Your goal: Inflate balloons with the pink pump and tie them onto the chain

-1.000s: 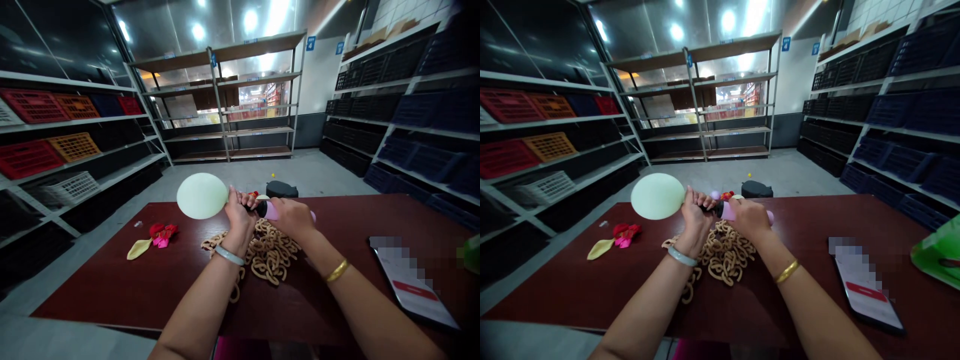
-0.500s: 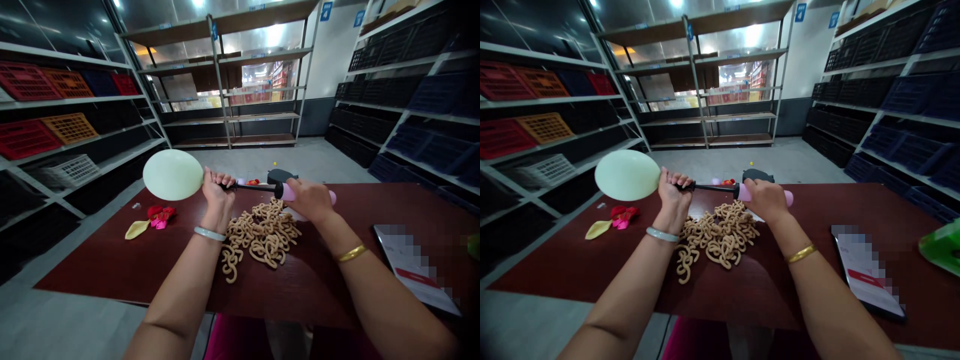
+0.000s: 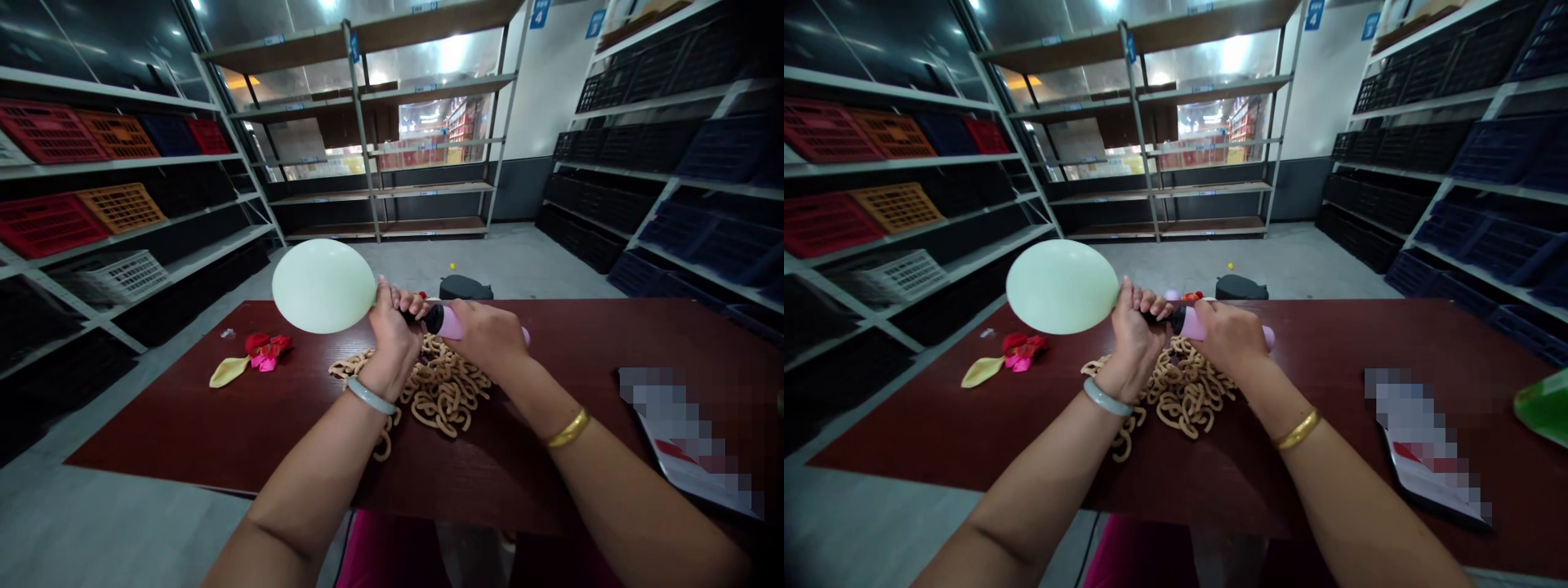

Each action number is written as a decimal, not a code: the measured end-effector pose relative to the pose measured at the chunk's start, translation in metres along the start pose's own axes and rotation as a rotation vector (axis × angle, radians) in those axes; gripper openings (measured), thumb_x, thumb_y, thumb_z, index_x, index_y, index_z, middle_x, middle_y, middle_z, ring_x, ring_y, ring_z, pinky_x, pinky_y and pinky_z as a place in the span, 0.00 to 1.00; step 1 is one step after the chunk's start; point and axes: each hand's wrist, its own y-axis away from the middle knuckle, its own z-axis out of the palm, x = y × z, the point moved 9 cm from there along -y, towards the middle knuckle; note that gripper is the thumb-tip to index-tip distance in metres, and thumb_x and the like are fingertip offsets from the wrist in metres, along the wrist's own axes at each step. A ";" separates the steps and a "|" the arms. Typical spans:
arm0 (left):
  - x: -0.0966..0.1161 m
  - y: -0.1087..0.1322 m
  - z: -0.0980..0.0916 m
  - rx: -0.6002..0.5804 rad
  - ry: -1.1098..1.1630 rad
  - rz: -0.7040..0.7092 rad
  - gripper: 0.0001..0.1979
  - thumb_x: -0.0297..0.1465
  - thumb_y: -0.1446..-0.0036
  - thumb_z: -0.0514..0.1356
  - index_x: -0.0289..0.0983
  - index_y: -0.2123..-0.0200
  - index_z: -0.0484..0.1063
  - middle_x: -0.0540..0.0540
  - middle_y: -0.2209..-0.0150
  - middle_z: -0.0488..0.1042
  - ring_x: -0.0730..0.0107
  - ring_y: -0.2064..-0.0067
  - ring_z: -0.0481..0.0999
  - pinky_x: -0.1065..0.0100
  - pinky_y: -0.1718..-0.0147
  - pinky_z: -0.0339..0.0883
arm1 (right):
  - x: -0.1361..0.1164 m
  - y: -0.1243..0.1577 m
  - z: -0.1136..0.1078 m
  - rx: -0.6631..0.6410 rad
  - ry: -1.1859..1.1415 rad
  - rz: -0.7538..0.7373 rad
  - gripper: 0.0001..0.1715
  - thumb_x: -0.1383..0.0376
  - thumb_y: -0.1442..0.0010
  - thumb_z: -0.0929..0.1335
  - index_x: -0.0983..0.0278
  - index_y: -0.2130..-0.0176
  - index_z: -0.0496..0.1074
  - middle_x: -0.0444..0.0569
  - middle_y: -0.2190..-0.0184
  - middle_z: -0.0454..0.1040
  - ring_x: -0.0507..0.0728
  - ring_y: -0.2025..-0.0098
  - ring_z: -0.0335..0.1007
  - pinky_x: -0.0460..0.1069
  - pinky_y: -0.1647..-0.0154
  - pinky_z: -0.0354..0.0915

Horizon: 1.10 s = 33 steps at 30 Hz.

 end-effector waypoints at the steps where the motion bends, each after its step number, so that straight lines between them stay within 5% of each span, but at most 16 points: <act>1: 0.003 -0.002 -0.001 0.011 -0.008 0.002 0.26 0.45 0.42 0.60 0.38 0.80 0.50 0.56 0.85 0.51 0.79 0.85 0.55 0.73 0.83 0.51 | 0.002 0.000 0.002 0.006 0.001 0.001 0.23 0.50 0.42 0.64 0.62 0.53 0.69 0.53 0.60 0.77 0.60 0.60 0.73 0.49 0.70 0.53; 11: 0.074 -0.042 -0.035 0.126 0.026 0.107 0.26 0.43 0.40 0.59 0.38 0.80 0.47 0.57 0.85 0.49 0.79 0.86 0.53 0.73 0.84 0.49 | 0.050 -0.002 0.019 -0.024 0.092 0.055 0.23 0.49 0.41 0.63 0.61 0.56 0.70 0.51 0.63 0.77 0.59 0.64 0.72 0.49 0.69 0.54; 15: 0.060 -0.038 -0.037 0.114 0.076 0.097 0.25 0.42 0.40 0.59 0.38 0.80 0.49 0.57 0.85 0.50 0.79 0.85 0.55 0.73 0.83 0.50 | 0.049 -0.002 0.018 -0.058 0.106 0.055 0.21 0.51 0.42 0.65 0.61 0.55 0.69 0.51 0.63 0.77 0.59 0.64 0.72 0.49 0.70 0.53; 24: -0.013 -0.005 -0.011 -0.003 0.054 -0.038 0.25 0.42 0.40 0.59 0.37 0.80 0.52 0.56 0.84 0.51 0.79 0.83 0.56 0.72 0.81 0.53 | 0.010 -0.001 0.004 -0.083 0.055 0.039 0.20 0.53 0.43 0.66 0.62 0.56 0.69 0.53 0.61 0.77 0.60 0.61 0.73 0.50 0.70 0.53; 33: 0.002 -0.011 -0.011 0.019 0.032 -0.041 0.25 0.41 0.39 0.58 0.37 0.81 0.50 0.55 0.84 0.51 0.78 0.83 0.56 0.72 0.82 0.52 | 0.014 -0.002 0.009 -0.038 0.003 -0.006 0.25 0.49 0.43 0.66 0.60 0.52 0.68 0.51 0.59 0.77 0.60 0.59 0.73 0.50 0.68 0.55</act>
